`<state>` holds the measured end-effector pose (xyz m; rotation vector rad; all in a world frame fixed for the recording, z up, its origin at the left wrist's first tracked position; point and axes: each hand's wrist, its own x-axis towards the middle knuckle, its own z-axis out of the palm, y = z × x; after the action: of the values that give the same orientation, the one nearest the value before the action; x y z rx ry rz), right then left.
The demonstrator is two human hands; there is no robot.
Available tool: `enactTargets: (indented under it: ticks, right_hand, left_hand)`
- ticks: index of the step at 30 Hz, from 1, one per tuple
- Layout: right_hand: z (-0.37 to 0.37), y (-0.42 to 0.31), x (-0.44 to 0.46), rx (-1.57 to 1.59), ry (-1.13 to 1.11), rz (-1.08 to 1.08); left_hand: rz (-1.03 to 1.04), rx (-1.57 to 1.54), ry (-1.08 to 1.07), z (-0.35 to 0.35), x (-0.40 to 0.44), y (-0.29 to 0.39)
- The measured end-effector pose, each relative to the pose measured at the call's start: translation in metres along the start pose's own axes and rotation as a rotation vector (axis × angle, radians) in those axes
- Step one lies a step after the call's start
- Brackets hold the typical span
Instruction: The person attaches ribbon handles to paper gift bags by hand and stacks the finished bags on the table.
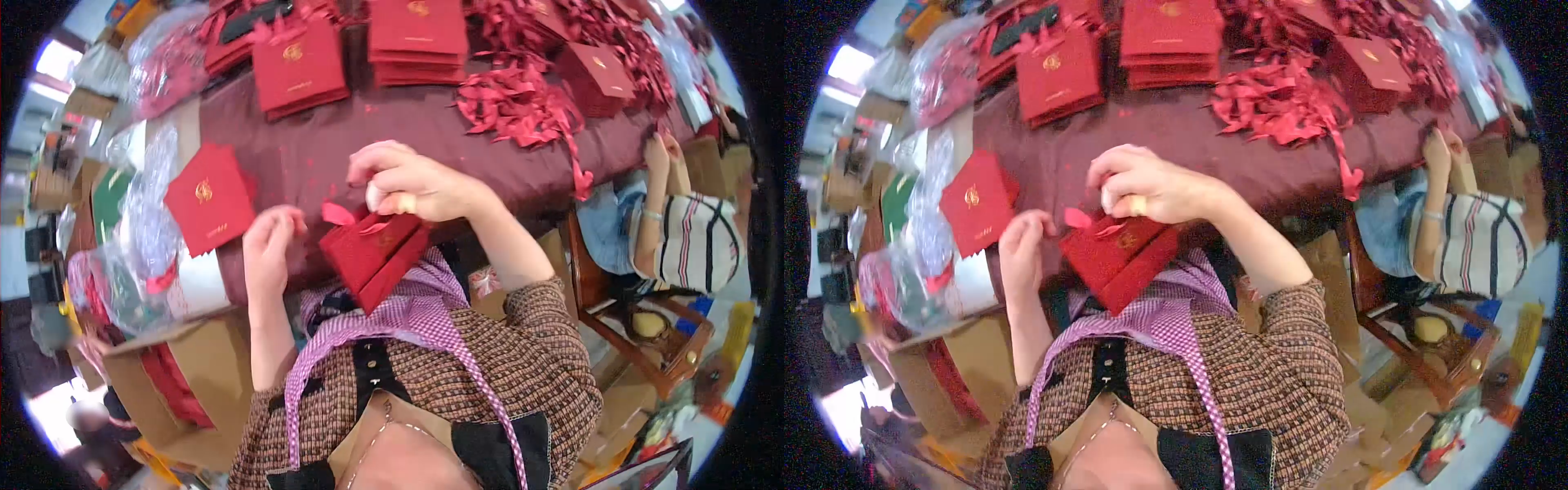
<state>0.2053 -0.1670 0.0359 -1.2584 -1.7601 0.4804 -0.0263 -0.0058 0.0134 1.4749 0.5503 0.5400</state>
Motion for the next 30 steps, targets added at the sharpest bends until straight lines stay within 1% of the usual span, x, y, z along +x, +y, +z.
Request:
enactTargets:
  ticks: [1, 2, 3, 4, 6, 7, 9, 10, 11, 13, 14, 15, 16, 18, 19, 21, 22, 23, 26, 27, 28, 29, 30]
  right_hand:
    - [0.004, 0.003, 0.001, 0.011, 0.016, 0.019]
    - [0.007, 0.005, 0.004, 0.070, 0.019, 0.037]
    - [0.011, 0.005, 0.007, 0.131, 0.020, 0.052]
    - [0.016, 0.007, 0.009, 0.152, 0.015, 0.045]
    - [0.024, 0.005, 0.012, 0.482, 0.019, 0.132]
    - [0.025, 0.003, 0.013, 0.462, 0.024, 0.155]
    - [0.031, 0.004, 0.013, 0.515, 0.075, 0.182]
    - [0.027, -0.001, 0.012, 0.453, 0.088, 0.224]
    - [0.027, 0.002, 0.011, 0.450, 0.089, 0.221]
    - [0.030, 0.011, 0.007, 0.328, 0.206, 0.208]
    - [0.026, 0.014, 0.004, 0.267, 0.286, 0.192]
    - [0.021, 0.026, 0.000, 0.137, 0.351, 0.185]
    - [0.007, 0.042, -0.002, -0.111, 0.395, 0.101]
    - [-0.018, 0.044, -0.019, -0.472, 0.581, 0.234]
    - [-0.029, 0.050, -0.028, -0.626, 0.629, 0.328]
    - [-0.042, 0.064, -0.048, -1.022, 0.540, 0.625]
    - [-0.044, 0.068, -0.057, -1.144, 0.458, 0.729]
    - [-0.044, 0.072, -0.062, -1.174, 0.389, 0.790]
    - [-0.039, 0.076, -0.067, -1.172, 0.435, 0.665]
    - [-0.037, 0.069, -0.066, -1.138, 0.455, 0.586]
    - [-0.033, 0.063, -0.061, -1.129, 0.433, 0.558]
    - [-0.030, 0.060, -0.055, -1.069, 0.480, 0.460]
    - [-0.025, 0.055, -0.049, -1.015, 0.487, 0.388]
  left_hand:
    - [-0.167, -0.004, -0.086, -0.001, -0.006, 0.002]
    - [-0.217, -0.028, -0.156, -0.005, -0.008, -0.012]
    - [-0.187, -0.133, -0.211, 0.013, -0.013, -0.003]
    - [0.022, -0.064, -0.274, 0.020, -0.011, -0.005]
    - [-0.149, -0.250, -0.243, 0.031, -0.012, 0.002]
    - [-0.037, -0.082, -0.248, 0.037, -0.008, 0.002]
    - [-0.004, -0.143, -0.220, 0.038, -0.001, -0.007]
    - [0.022, -0.203, -0.183, 0.039, 0.002, -0.008]
    - [0.086, -0.061, -0.158, 0.040, 0.000, -0.007]
    - [0.013, 0.030, -0.082, 0.040, -0.005, 0.003]
    - [0.065, -0.036, -0.144, 0.036, -0.001, -0.007]
    - [0.063, -0.084, -0.139, 0.028, 0.003, -0.016]
    - [0.060, -0.131, -0.132, 0.025, 0.006, -0.015]
    - [0.018, -0.200, -0.055, 0.023, 0.010, -0.015]
    - [-0.006, -0.212, -0.018, 0.018, 0.012, -0.016]
    - [-0.020, -0.211, 0.027, 0.016, 0.014, -0.015]
    - [-0.055, -0.163, 0.040, 0.014, 0.016, -0.016]
    - [-0.093, -0.115, 0.057, 0.012, 0.017, -0.017]
    - [-0.134, -0.131, 0.065, 0.013, 0.020, -0.021]
    - [-0.136, -0.116, 0.088, 0.014, 0.019, -0.022]
    - [-0.151, -0.075, 0.101, 0.015, 0.018, -0.021]
    - [-0.165, -0.033, 0.116, 0.015, 0.018, -0.020]
    - [-0.177, -0.056, 0.103, 0.013, 0.018, -0.021]
